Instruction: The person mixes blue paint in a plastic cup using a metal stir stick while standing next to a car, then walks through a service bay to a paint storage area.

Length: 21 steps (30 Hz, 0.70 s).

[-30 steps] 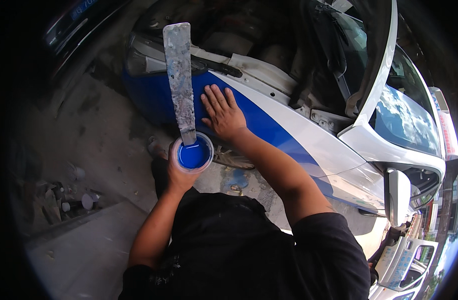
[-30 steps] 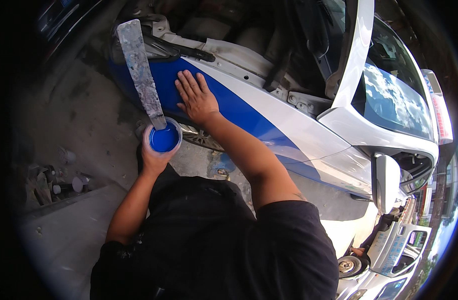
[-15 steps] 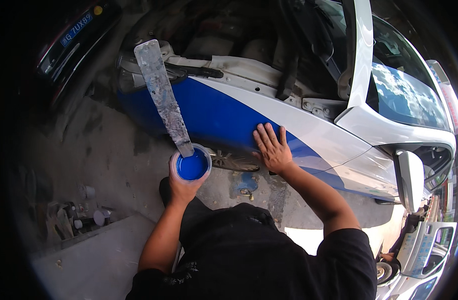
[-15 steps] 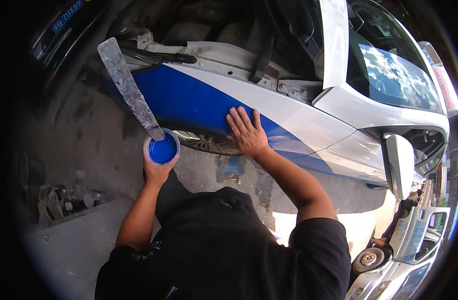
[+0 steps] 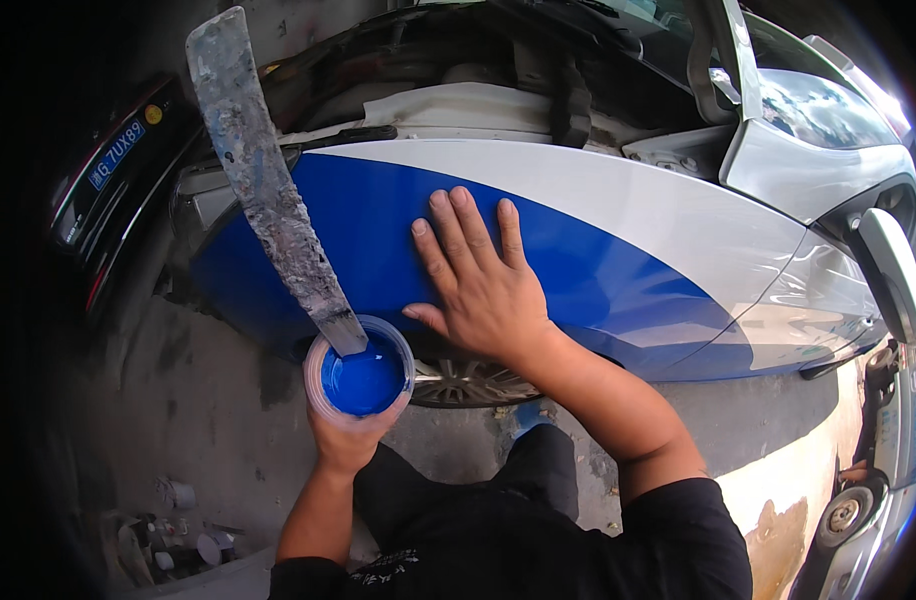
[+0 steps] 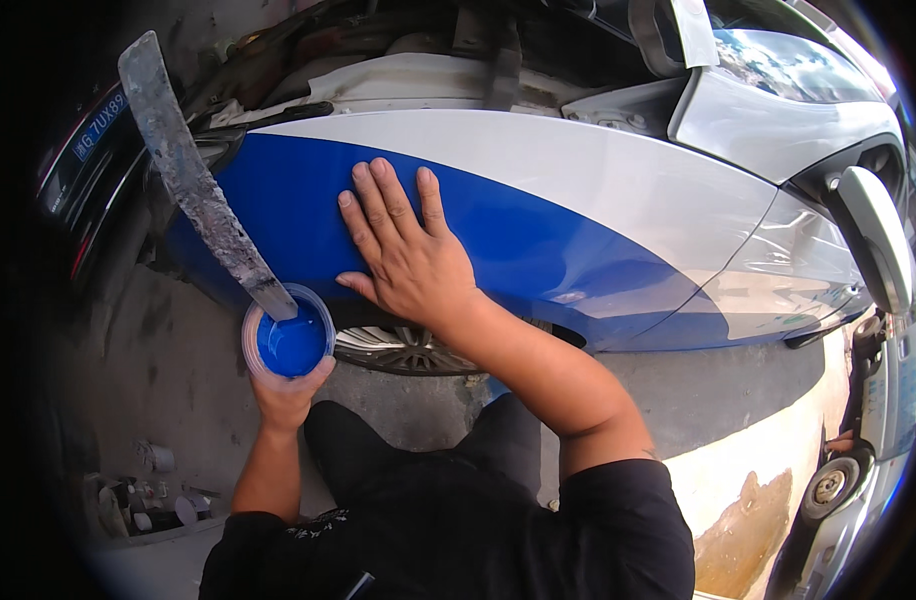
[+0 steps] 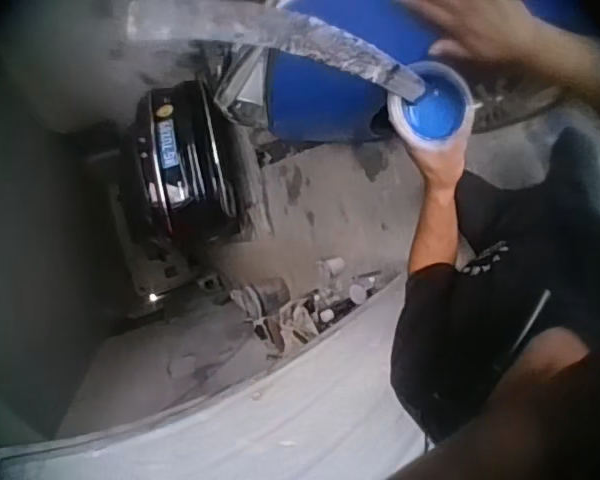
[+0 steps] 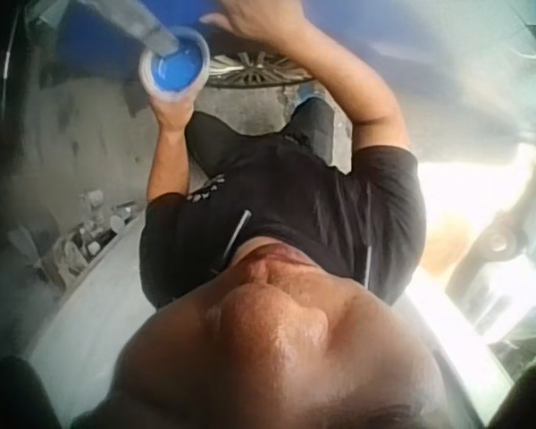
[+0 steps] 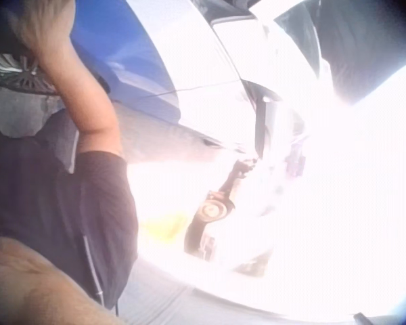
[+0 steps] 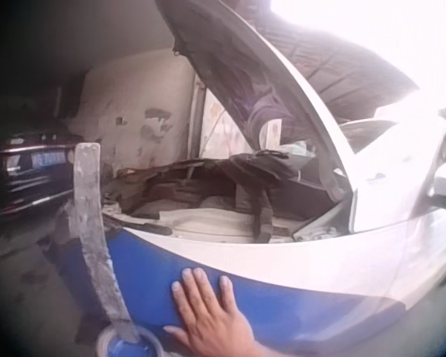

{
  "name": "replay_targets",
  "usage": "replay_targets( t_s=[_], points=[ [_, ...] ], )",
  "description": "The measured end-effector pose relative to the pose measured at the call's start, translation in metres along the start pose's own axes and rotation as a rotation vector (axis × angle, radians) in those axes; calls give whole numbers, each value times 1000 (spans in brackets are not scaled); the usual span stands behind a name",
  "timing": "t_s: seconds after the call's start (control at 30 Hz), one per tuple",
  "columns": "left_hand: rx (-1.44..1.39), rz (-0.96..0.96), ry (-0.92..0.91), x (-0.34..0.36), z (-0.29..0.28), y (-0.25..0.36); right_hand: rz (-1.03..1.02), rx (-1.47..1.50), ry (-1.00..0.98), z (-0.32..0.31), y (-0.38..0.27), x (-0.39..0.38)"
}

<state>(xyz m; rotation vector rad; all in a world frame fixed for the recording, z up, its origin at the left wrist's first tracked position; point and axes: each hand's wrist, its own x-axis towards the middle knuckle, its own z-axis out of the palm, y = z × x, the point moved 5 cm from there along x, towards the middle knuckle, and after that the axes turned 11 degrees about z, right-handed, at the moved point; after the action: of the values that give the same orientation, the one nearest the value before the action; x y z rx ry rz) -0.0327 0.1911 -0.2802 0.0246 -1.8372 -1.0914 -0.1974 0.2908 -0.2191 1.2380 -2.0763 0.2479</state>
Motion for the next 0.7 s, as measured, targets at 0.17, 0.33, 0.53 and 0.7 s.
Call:
replay_targets(
  t_s=[0.17,0.33,0.53,0.7],
  points=[
    [-222,-30,-22,-15,11,-15,34,-36,55,-4,-8,-10],
    [-244,38,-123,-20,27,-19,237,-194,53,-3,47,-71],
    [-396,4,-258,-32,47,-24,526,-82,220,-15,75,-145],
    [-447,9,-442,-42,66,-24,617,790,188,-57,48,-122]
  ],
)
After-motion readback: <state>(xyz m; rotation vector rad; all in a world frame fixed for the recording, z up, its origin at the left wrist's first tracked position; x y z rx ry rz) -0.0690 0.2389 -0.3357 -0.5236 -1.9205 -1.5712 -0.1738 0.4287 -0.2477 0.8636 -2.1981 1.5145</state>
